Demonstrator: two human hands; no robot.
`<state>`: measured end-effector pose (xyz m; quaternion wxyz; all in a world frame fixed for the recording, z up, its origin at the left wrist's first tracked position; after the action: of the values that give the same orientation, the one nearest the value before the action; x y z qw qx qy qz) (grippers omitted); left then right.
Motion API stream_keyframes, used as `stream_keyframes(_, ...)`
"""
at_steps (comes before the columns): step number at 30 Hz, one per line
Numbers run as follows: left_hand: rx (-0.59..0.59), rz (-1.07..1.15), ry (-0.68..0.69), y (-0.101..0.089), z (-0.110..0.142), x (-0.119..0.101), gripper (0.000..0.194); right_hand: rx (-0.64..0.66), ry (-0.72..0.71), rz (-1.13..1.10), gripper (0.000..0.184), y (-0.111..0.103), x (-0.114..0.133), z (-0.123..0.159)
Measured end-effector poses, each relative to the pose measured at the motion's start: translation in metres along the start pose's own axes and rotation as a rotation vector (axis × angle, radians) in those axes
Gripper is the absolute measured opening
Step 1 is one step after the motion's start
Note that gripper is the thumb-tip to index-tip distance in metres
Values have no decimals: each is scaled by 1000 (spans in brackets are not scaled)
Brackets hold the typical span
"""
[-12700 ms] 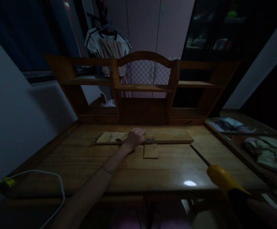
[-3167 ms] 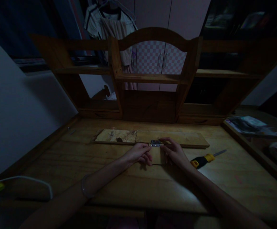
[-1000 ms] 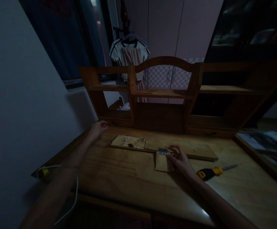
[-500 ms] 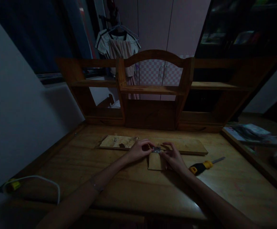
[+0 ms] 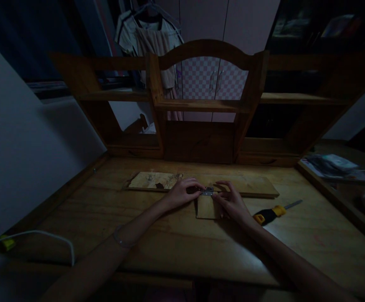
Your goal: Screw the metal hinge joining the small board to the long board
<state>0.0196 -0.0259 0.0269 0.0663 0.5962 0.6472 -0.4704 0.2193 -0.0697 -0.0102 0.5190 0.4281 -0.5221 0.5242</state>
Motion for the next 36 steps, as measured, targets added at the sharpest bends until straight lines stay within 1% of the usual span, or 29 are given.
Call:
stream_keyframes(5, -19, -72, 41, 0, 0, -4, 16, -1, 27, -17, 63, 0, 1, 0)
stream_keyframes(10, -18, -65, 97, 0, -1, -8, 18, 12, 25, -14, 62, 0, 1, 1)
stream_keyframes(15, -82, -82, 193, -1, -1, -2, 16, -6, 10, -35, 63, 0, 5, 3)
stream_keyframes(18, -62, -75, 212, 0, 0, 1, 18, 0, 16, -45, 64, 1, 7, 4)
stream_keyframes(25, -27, -72, 216, 3, 1, 1, 23, -5, 23, -51, 62, 1, 9, 3)
stream_keyframes(29, -8, -112, 268, 3, 1, 2, 27, -3, 20, -37, 61, 0, 5, 1)
stream_keyframes(32, -2, -136, 294, 2, 1, 2, 24, 9, 27, -50, 63, 0, 4, 1)
stream_keyframes(34, -1, -135, 288, 2, 2, 2, 21, 0, 32, -63, 64, 0, 5, 1)
stream_keyframes(36, -2, -130, 273, 2, 2, 1, 23, -5, 29, -70, 64, 1, 5, 1)
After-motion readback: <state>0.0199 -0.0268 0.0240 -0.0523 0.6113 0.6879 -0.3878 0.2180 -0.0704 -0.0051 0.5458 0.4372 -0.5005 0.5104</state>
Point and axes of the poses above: each hand's wrist, its own z-axis away from the middle knuckle, its own y-axis out of the palm, x = y × z, the point moved 3 cm from there along -z, towards the middle knuckle, and after that the axes turned 10 degrees about -x, right-handed, at the moved point
